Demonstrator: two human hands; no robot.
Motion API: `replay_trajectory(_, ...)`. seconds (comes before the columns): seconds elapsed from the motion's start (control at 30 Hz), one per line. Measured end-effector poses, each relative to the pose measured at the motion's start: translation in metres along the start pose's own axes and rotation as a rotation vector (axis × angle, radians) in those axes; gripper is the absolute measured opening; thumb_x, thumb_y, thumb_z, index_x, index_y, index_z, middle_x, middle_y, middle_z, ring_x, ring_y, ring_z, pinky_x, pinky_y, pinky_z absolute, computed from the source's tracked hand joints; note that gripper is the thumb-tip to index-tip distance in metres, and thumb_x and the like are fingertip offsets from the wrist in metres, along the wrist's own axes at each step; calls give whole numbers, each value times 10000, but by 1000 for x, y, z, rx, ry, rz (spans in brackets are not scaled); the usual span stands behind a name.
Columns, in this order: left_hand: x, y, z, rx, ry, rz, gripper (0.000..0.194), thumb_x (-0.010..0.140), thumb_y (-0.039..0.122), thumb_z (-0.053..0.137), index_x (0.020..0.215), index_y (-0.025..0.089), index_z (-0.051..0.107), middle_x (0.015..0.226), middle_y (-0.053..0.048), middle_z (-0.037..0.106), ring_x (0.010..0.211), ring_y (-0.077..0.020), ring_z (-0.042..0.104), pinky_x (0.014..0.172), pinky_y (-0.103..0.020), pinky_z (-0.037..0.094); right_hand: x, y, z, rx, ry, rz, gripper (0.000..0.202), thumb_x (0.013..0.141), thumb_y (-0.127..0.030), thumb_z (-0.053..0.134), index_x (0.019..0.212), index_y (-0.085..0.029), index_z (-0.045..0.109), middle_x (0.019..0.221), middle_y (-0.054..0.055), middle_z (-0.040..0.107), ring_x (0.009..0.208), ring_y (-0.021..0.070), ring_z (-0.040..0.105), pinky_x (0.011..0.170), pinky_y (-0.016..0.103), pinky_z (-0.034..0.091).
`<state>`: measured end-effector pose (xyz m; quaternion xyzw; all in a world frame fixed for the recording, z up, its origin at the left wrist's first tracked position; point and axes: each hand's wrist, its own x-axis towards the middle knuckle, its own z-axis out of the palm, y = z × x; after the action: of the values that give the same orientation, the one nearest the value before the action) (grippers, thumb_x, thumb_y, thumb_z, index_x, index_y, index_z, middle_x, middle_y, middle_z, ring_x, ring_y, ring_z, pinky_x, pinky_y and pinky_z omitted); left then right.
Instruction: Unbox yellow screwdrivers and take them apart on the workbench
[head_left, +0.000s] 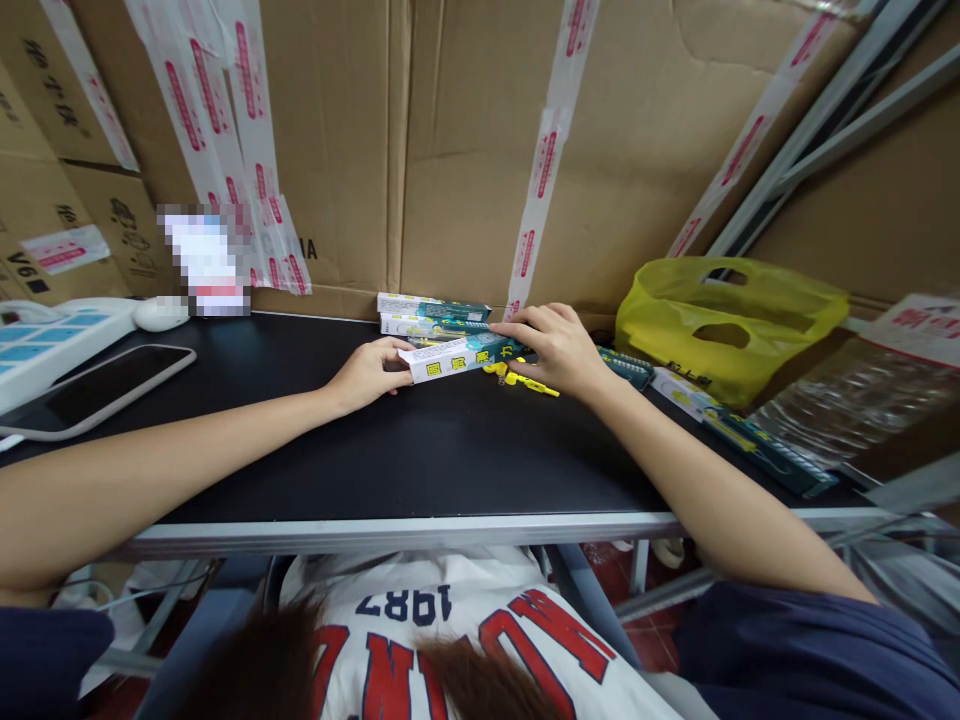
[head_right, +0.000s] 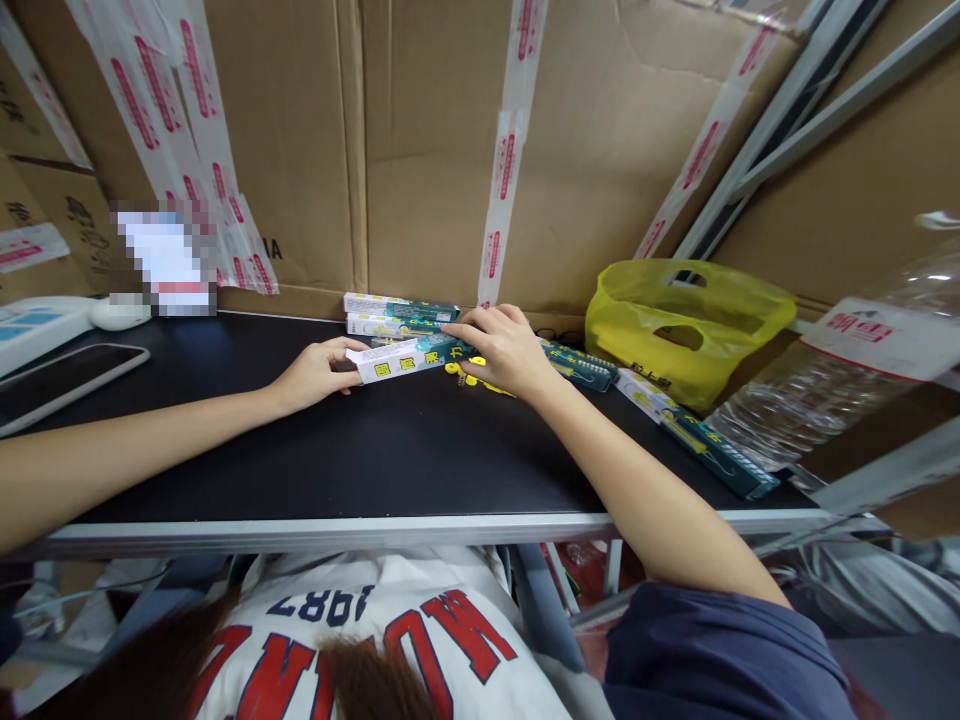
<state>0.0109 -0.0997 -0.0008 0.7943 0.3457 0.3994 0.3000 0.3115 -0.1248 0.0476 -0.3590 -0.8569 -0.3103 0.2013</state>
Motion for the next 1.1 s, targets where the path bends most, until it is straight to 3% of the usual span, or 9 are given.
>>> replay_trajectory(0.3,3,-4,0,-96,-25,-36,374,665,380,723,931,119,691,1200,-101,589,809,-152,613,602,-271,572,0,1,0,-4,-3,8,475,826,-317,582,1295,-256,546,1146,84,626,980,254,551,944,425,313)
replay_trajectory(0.53,7,-10,0,-143,-118,-72,424,742,408,672,1039,110,618,978,-105,676,923,-220,638,625,-286,536,-1,4,2,-2,15,15,426,849,-348,553,1258,-231,569,1133,90,647,966,248,568,908,403,334)
replay_trajectory(0.93,7,-9,-3,-66,-216,-55,358,771,369,617,1017,113,582,1002,-107,670,898,-198,629,679,-302,502,-1,6,1,-5,10,21,422,850,-333,553,1257,-222,556,1152,94,645,993,262,565,934,424,327)
replay_trajectory(1.1,8,-15,-1,-75,-194,16,311,701,368,685,882,147,563,914,-57,642,880,-191,622,776,-343,502,-2,8,2,-17,6,17,431,874,-352,538,1282,-212,539,1168,104,637,1020,267,561,913,417,335)
